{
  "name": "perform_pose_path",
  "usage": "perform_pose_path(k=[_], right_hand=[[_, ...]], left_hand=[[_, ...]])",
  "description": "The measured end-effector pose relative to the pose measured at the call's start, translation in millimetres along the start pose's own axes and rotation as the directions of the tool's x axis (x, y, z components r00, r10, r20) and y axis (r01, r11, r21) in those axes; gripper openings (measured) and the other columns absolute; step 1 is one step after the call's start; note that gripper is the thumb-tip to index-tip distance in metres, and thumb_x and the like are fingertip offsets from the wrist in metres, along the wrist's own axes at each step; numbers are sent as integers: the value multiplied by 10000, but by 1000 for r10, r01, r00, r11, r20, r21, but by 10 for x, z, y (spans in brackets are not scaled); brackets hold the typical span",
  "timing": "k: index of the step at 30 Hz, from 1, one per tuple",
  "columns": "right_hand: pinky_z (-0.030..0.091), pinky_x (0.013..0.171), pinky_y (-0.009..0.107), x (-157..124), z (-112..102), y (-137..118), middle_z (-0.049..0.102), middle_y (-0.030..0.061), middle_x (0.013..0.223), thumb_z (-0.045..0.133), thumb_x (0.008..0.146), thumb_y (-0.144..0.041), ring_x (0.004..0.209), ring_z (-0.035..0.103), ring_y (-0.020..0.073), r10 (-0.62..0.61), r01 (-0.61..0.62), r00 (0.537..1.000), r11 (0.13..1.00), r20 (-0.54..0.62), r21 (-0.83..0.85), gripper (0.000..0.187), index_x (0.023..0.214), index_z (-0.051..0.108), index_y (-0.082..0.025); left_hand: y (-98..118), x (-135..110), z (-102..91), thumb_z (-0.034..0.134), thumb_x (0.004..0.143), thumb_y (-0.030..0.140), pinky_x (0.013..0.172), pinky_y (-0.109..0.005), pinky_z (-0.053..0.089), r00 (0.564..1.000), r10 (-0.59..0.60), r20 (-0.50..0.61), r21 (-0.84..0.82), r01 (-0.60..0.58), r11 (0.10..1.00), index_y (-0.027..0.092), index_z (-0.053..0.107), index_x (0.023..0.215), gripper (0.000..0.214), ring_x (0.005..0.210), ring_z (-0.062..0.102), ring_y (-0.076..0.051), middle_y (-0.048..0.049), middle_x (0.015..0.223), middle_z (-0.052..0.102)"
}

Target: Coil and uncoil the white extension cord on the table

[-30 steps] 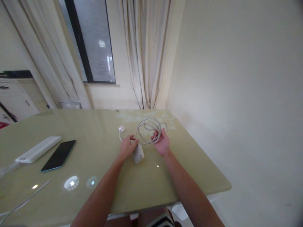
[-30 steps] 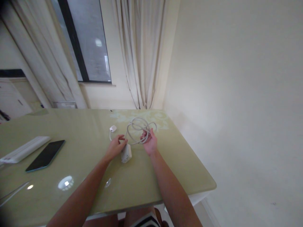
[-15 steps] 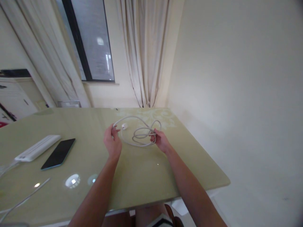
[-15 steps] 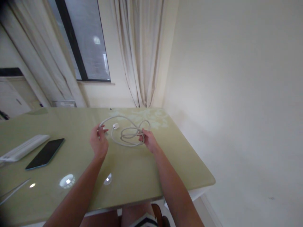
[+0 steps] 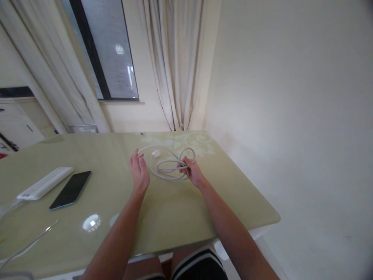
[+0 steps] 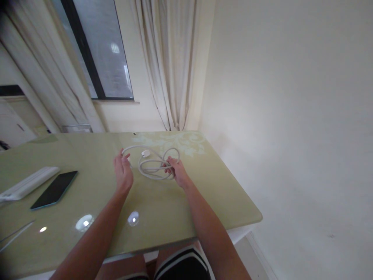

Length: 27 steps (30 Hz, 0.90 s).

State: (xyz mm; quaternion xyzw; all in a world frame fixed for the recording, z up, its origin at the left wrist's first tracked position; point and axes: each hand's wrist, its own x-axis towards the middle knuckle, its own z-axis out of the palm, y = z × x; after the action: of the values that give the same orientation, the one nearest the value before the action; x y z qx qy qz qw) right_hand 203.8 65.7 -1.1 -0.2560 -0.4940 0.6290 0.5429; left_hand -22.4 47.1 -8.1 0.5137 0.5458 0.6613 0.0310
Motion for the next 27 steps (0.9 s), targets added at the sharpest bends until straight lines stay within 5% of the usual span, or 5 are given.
perform_pose_path(k=[8,14,19,22,27], right_hand=[[451,577,188,18,157,15,530,-57,587,792,799,-488,528,448,71,-71,71,997,996,-4,51,335,916,722,-182],[418,563,196,-34,213,13,586,-42,688,765,831,-452,578,502,86,-67,86,992,981,109,-172,324,1042,737,-207],[426,623,212,-38,167,79,591,-35,735,769,842,-386,637,501,109,-127,201,968,911,218,-360,269,1049,727,-220],[491,803,279,-53,183,114,661,13,895,658,934,-324,824,591,164,-202,353,922,789,330,-504,185,1084,719,-235],[456,1039,395,-106,262,144,654,101,1214,526,986,-219,1148,572,246,-260,447,892,367,371,-816,376,1346,628,-261]], left_hand=[[-89,7,-59,378,1044,455,1163,-443,390,983,154,102,123,-166,978,206,392,1570,581,1331,549,-269,-184,1576,392],[130,-281,116,553,971,466,1199,-487,322,841,358,407,117,-436,892,191,364,1571,686,1457,401,-310,-180,1540,465],[134,-359,197,676,894,428,1194,-516,281,868,406,287,293,-483,825,198,580,1400,565,1395,440,-357,-196,1370,548],[97,-294,140,675,884,372,1187,-522,286,883,408,232,358,-467,808,211,661,1234,385,1383,443,-361,-182,1351,552],[101,-252,76,606,804,162,1005,-464,463,893,280,353,323,-397,859,174,575,1276,473,1119,604,-327,-157,1144,658]])
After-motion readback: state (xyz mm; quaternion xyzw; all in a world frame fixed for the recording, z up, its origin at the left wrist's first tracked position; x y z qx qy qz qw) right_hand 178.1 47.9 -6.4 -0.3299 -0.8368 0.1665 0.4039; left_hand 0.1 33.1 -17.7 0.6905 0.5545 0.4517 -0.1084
